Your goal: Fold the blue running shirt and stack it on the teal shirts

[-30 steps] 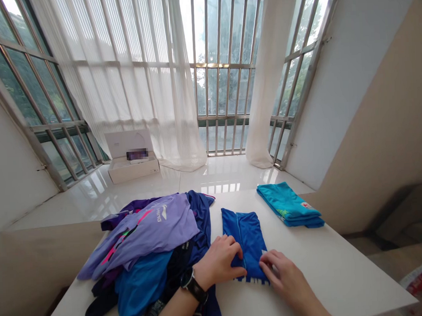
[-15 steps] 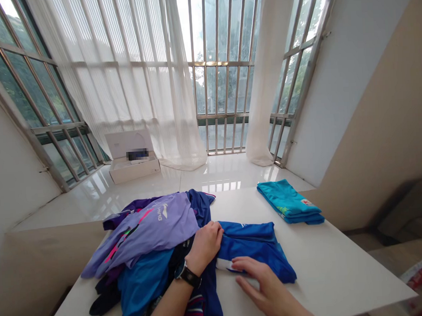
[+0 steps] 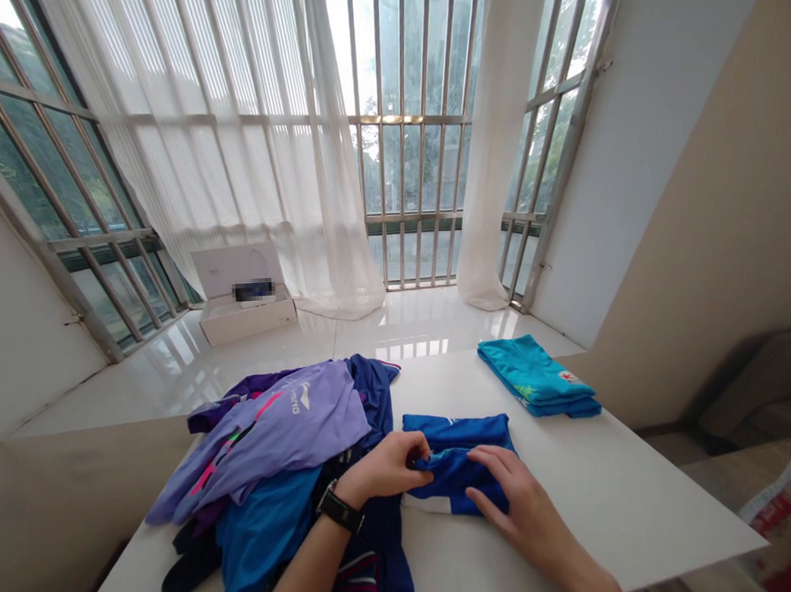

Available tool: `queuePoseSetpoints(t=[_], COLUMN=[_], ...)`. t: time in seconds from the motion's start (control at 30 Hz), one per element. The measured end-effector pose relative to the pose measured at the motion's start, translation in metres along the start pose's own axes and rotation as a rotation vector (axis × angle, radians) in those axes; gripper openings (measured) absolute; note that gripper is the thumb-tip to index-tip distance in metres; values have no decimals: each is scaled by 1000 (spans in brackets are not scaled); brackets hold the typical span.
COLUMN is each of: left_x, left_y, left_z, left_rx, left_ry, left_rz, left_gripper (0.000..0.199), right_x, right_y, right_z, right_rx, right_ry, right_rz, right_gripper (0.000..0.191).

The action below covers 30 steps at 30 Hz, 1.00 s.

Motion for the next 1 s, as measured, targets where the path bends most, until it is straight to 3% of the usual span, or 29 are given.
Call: queuePoseSetpoints(t=[0.1,0.17,0.27,0.33,0.4,0.5,0.6,0.77,0.9,1.0], left_x=[-1,-2,-3,-4,-5,-6,-7,-6,-3,-1], left_y=[3,5,2,-2,-7,-9,-5,-1,-2,-2], left_z=[-5,-6,-4,-4,-5,-5,-6,-8,-4,1], left_rx=[-341,-440,-464,-443,-391,-293,-180,-37,46,166], left_ry=[11,-6,-40,-30,-28,-81,-84,-4,23,15], left_rz=[114,170,210,208,184,165,219,303,221,126], left_gripper=[17,20,25,23,21,43,59,21,18,20], right_x=[12,21,29,31,30,24,16,1,-5,-5], right_y=[2,0,-8,-18,-29,-42,-45,-41,-32,-22], right_z=[14,19,14,7,0,-2,3,5,-15,-37], right_rx=[12,19,-41,-91,-82,-8,-4,1,59,64], right_ry=[-76,-96,-93,-84,-69,-51,-8,81,170,253], right_rz=[95,180,322,382,399,390,404,457,435,331], right_gripper=[55,60,32,13,13,13,15,24,33,38])
Point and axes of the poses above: each hand's wrist, its own x-axis towards the middle knuckle, its own y-axis out of the palm, z = x × y, the point moved 4 cm from there along x, towards the middle knuckle, and after that the axes turned 11 degrees about -z, right-handed, at the moved point
